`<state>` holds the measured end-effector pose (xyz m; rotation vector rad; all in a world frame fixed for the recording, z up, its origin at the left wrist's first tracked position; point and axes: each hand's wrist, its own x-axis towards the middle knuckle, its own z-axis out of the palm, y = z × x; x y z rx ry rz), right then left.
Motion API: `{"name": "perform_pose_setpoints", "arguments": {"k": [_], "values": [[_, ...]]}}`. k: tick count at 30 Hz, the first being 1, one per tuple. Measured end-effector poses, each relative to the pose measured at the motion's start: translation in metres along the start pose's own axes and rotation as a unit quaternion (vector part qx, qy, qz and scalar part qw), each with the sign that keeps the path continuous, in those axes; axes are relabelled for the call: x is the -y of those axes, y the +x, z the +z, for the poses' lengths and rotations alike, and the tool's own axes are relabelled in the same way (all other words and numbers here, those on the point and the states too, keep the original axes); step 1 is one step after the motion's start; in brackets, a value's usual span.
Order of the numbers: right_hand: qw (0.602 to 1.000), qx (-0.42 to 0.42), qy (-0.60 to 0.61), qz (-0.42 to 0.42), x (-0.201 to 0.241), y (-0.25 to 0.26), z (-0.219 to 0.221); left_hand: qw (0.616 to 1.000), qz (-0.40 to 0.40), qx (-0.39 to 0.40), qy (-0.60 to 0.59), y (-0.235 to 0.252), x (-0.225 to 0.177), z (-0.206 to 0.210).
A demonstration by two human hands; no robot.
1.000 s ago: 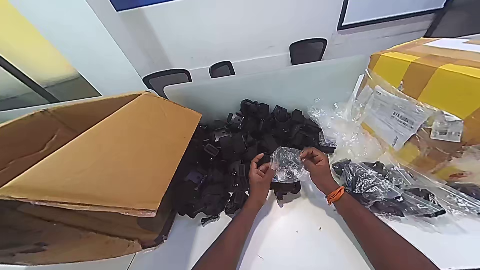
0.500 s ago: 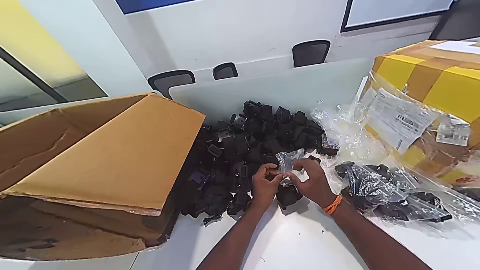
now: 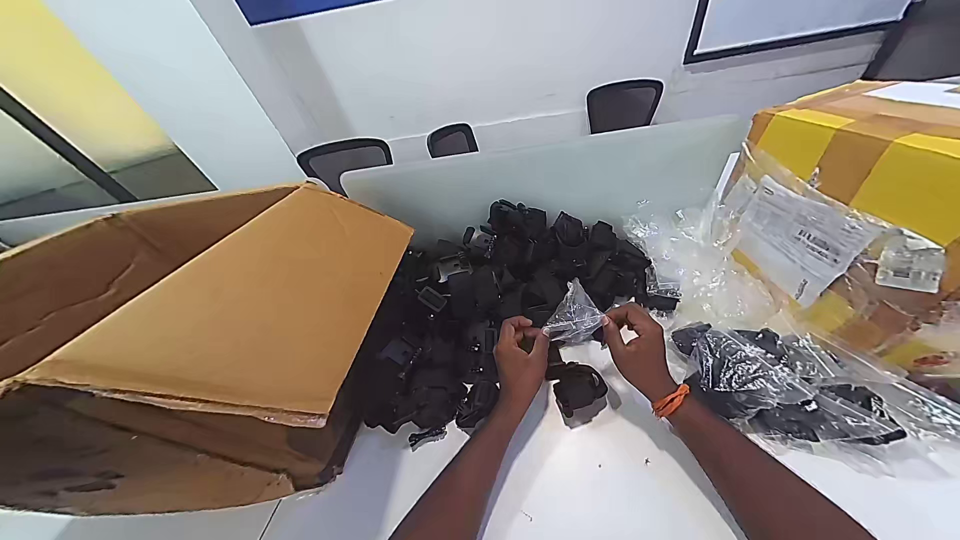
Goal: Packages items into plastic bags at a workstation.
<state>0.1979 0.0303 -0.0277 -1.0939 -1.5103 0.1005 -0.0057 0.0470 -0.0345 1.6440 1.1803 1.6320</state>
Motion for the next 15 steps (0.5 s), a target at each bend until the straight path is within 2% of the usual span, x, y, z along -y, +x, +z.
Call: {"name": "perform_pose_setpoints", "arguments": {"k": [6,11,13,15], "values": [[0.997,0.067,-0.005,-0.047,-0.002,-0.003,0.003,0.996,0.067,0.06,-0.01,-0.004,0.011,0.004],[0.987,0.134,-0.024,-0.082,-0.001,-0.011,0.006,0.992,0.104,0.066,0.028,-0.007,0.011,0.004],[0.989,0.116,-0.045,-0.083,0.001,-0.01,0.006,0.993,0.1,0.042,0.05,-0.006,0.011,0.003],[0.993,0.074,-0.061,-0.063,0.003,-0.007,0.003,0.997,0.063,0.009,0.036,-0.002,0.008,0.001]]}}
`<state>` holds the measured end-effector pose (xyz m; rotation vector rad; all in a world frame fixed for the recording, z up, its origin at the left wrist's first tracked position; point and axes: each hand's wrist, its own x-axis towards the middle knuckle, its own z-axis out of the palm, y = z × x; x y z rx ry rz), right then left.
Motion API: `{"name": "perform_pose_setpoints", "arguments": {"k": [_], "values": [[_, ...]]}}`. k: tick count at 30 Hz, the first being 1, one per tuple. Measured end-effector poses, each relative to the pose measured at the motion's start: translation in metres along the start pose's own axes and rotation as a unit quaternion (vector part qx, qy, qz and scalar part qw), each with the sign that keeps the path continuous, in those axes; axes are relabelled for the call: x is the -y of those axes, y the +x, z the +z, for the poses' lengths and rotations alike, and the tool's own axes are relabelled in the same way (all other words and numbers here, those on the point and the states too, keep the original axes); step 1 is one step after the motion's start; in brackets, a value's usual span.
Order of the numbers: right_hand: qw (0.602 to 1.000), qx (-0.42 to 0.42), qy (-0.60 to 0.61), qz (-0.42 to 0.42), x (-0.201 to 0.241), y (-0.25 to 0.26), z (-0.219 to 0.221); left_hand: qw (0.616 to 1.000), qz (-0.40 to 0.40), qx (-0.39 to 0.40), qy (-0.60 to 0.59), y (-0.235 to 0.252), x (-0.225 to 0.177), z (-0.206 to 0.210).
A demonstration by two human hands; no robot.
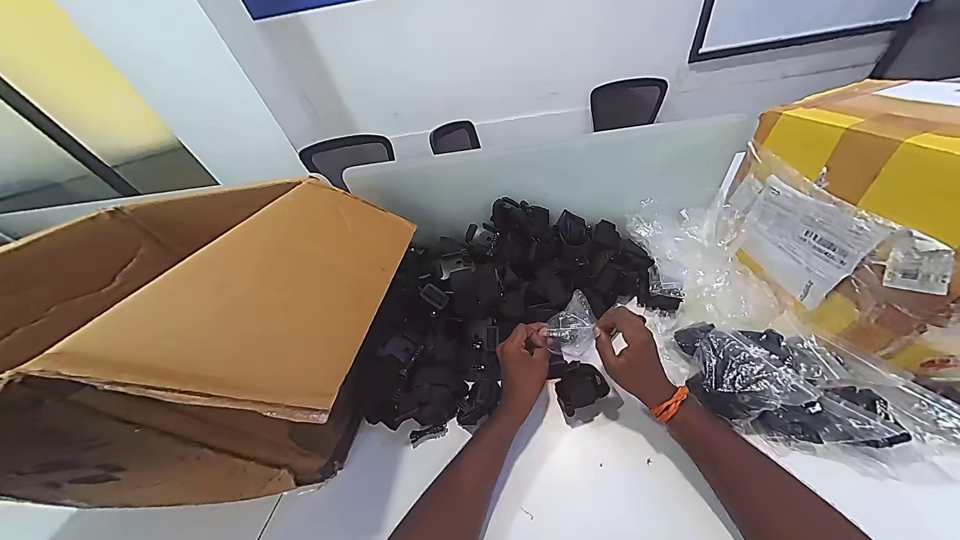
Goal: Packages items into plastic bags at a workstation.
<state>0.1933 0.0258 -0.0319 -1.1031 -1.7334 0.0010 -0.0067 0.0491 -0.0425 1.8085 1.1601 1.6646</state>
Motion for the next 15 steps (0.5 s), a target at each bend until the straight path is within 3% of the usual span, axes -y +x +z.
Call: {"name": "perform_pose_setpoints", "arguments": {"k": [4,8,15], "values": [[0.998,-0.045,0.023,0.039,-0.0044,0.0055,-0.0062,0.999,-0.028,-0.025,0.01,0.0047,0.0014,-0.0035],[0.998,-0.041,0.033,0.043,-0.0065,0.0065,-0.0078,1.0,0.009,0.009,-0.005,0.0037,0.0019,-0.0043],[0.998,-0.026,0.019,0.049,-0.0064,0.0056,-0.0047,1.0,0.016,-0.011,-0.012,0.0047,0.0032,-0.0014]]}}
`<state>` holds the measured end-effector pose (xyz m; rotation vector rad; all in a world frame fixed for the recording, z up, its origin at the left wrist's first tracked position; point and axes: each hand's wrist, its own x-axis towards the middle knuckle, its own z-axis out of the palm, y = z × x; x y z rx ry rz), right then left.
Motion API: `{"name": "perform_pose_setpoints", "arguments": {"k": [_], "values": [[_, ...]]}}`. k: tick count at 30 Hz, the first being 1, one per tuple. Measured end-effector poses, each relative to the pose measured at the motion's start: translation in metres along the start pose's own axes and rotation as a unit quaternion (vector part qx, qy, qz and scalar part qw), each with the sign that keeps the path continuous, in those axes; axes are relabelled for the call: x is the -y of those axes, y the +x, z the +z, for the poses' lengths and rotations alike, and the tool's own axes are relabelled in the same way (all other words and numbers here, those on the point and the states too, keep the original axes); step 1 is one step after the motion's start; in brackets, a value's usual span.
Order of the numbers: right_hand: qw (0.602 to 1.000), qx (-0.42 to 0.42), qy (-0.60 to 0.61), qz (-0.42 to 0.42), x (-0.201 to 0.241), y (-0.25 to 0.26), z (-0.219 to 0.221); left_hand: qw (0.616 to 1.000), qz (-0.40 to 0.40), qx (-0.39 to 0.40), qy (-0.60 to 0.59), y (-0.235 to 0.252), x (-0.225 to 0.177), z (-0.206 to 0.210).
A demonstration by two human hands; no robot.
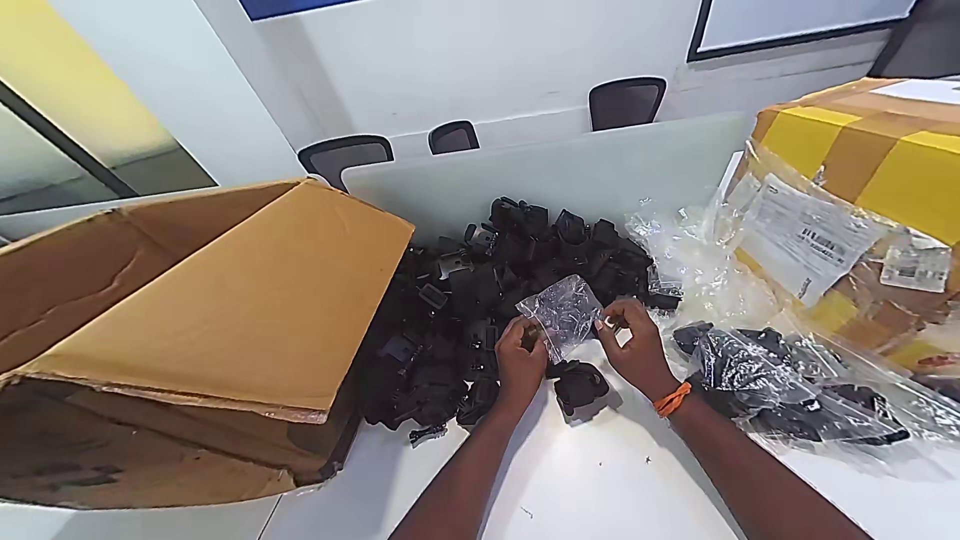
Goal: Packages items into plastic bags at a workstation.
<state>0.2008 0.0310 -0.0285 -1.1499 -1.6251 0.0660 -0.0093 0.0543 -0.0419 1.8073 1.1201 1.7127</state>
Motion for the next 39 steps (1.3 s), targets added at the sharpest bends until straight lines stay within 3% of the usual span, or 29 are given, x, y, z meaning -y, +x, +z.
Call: {"name": "perform_pose_setpoints", "arguments": {"k": [4,7,10,13,19,23,28,34,39], "values": [[0.994,-0.012,0.01,0.107,0.003,0.001,0.0,1.0,-0.005,0.013,-0.019,0.0,0.0,0.001],[0.972,-0.005,0.133,0.192,0.001,0.007,0.0,0.997,-0.024,0.056,-0.043,-0.001,0.001,0.0],[0.914,-0.003,0.293,0.281,0.001,0.014,-0.004,0.992,-0.043,0.083,-0.079,-0.001,0.002,0.0],[0.893,0.0,0.363,0.267,-0.003,0.015,-0.009,0.989,-0.06,0.087,-0.102,0.0,0.004,0.0],[0.936,-0.081,0.26,0.224,-0.015,0.018,-0.012,0.973,-0.12,0.101,-0.168,0.003,-0.008,-0.001],[0.95,-0.053,0.233,0.199,-0.02,0.017,-0.013,0.97,-0.128,0.111,-0.177,0.002,-0.008,-0.001],[0.916,-0.059,0.284,0.276,-0.013,0.02,-0.017,0.97,-0.098,0.079,-0.209,0.003,-0.004,-0.002],[0.856,0.061,0.371,0.355,-0.008,0.023,-0.022,0.953,-0.12,0.085,-0.266,0.004,-0.005,-0.005],[0.858,0.121,0.385,0.317,-0.007,0.018,-0.02,0.953,-0.12,0.077,-0.267,0.005,-0.002,-0.006]]}}
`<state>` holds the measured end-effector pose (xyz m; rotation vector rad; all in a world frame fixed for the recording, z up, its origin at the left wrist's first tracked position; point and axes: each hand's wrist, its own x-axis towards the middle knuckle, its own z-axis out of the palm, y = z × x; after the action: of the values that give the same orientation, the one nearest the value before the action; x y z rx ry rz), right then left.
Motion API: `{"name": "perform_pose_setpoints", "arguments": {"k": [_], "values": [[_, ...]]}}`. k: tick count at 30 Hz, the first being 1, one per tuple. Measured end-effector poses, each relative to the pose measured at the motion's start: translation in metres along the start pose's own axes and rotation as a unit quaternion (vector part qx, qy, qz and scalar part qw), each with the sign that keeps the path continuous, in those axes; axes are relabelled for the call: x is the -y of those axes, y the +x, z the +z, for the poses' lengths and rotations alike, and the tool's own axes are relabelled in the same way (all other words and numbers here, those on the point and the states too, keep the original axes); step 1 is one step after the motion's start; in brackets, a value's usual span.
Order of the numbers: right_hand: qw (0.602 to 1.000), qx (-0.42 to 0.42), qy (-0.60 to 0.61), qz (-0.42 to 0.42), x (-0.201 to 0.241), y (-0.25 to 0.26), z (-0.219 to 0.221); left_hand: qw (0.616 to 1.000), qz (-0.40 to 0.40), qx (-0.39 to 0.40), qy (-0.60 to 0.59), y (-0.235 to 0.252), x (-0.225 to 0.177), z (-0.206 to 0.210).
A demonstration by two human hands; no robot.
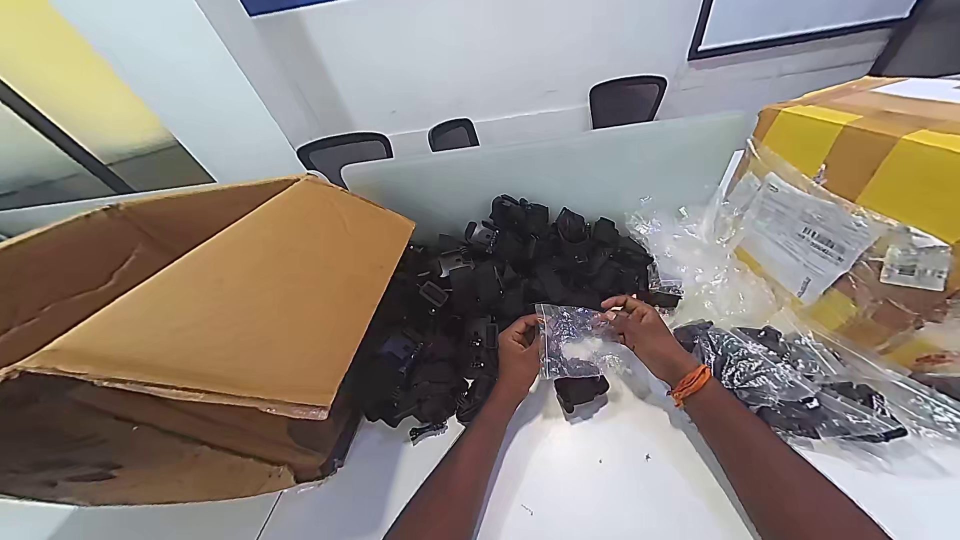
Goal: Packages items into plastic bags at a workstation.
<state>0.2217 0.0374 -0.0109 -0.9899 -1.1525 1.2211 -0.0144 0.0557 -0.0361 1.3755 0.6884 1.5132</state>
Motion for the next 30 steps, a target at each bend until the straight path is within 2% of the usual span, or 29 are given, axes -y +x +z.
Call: {"name": "perform_pose_setpoints", "arguments": {"k": [2,9,12,14,16,19,22,26,30], "values": [[1.0,0.008,-0.005,-0.026,-0.002,0.001,-0.002,1.0,0.006,-0.001,-0.002,0.0,0.0,0.0],[0.99,-0.097,-0.013,-0.101,-0.004,0.006,-0.006,1.0,0.011,-0.005,0.02,0.0,-0.001,0.001],[0.992,-0.109,0.004,-0.063,-0.001,0.006,-0.008,1.0,0.012,-0.004,0.02,0.0,-0.001,0.002],[0.996,-0.087,-0.013,-0.012,0.0,0.006,-0.009,1.0,0.011,-0.003,0.016,0.0,-0.002,0.002],[0.998,-0.032,-0.053,0.006,-0.004,0.006,-0.01,1.0,0.01,0.001,0.012,0.0,-0.002,0.001],[0.997,0.061,-0.044,0.003,-0.005,0.003,-0.011,1.0,0.001,-0.002,0.005,0.001,-0.003,0.0],[0.994,0.111,0.019,-0.016,0.001,-0.002,-0.008,1.0,-0.013,-0.01,-0.013,0.002,-0.001,-0.004],[0.991,0.119,0.042,-0.038,0.001,-0.003,-0.009,0.999,-0.034,-0.011,-0.034,0.004,-0.002,-0.005],[0.995,0.068,0.016,-0.07,-0.002,-0.001,-0.008,0.997,-0.05,0.004,-0.054,0.004,-0.004,-0.007]]}}
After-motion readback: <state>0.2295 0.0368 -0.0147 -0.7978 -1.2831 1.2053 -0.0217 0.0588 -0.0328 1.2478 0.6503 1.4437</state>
